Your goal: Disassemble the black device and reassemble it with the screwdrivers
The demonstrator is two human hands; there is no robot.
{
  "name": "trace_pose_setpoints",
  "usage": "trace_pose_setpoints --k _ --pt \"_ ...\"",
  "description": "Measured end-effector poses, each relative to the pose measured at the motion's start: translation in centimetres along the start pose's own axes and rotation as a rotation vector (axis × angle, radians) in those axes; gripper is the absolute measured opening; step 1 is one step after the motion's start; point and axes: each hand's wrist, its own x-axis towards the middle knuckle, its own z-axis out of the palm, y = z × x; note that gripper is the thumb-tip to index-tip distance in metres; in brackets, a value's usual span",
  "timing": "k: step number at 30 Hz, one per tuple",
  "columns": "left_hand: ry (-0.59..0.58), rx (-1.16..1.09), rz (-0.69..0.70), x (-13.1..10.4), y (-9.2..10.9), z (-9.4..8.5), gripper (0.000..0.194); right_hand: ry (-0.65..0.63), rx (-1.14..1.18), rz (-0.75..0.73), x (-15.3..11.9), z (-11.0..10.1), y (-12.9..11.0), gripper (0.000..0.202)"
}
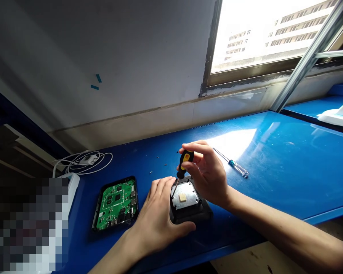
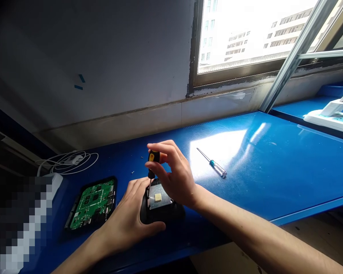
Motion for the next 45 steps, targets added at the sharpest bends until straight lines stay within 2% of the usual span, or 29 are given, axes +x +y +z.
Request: trace_pose_setpoints --k 8,13,16,19,22,26,28,32,34,40,42,45 --pt "-0.013 -0.008 -0.004 0.0 0.0 -0.1 0.090 -0.013 0.024 0.018 0.1 0.0 -0.1 0.031" --pt "-0.022 -0.008 -0.004 0.2 0.0 -0.1 0.087 -0.132 0.071 0.078 0.2 -0.3 -1.1 0.030" --pt "-0.030 -0.001 -0.013 0.2 0.2 -0.2 0.088 -0.153 0.067 0.014 0.3 -0.2 -1.2 0.026" --pt "-0.038 -0.004 -0.028 0.2 0.3 -0.2 0.095 -0.118 -0.003 -0.067 0.4 0.1 -1.2 0.037" --pt "-0.043 0.000 -0.032 0.2 0.3 -0.2 0.092 -0.093 -0.069 -0.057 0.6 0.1 -1.5 0.034" --pt "-0.049 0.002 -0.027 0.2 0.2 -0.2 0.087 -0.213 0.037 0.041 0.4 -0.2 -2.0 0.035" --pt "-0.050 0.006 -0.021 0.2 0.2 -0.2 0.086 -0.249 0.092 0.042 0.3 -0.4 -2.0 0.036" --pt "-0.067 0.012 -0.041 0.2 0.2 -0.2 0.083 -0.157 0.013 -0.072 0.5 -0.3 -1.6 0.034" --pt "-0.066 0.020 -0.044 0.1 0.1 -0.2 0.083 -0.100 -0.034 -0.083 0.6 -0.3 -1.6 0.031" --pt "-0.072 0.012 -0.031 0.3 0.0 -0.2 0.087 -0.220 0.038 0.040 0.5 -0.4 -2.1 0.034" --pt "-0.066 0.009 -0.036 0.3 0.0 -0.2 0.083 -0.225 0.057 0.001 0.5 -0.3 -2.1 0.032" --pt "-0.053 0.005 -0.059 0.3 -0.1 -0.1 0.083 -0.163 0.026 -0.067 0.6 -0.1 -1.9 0.033"
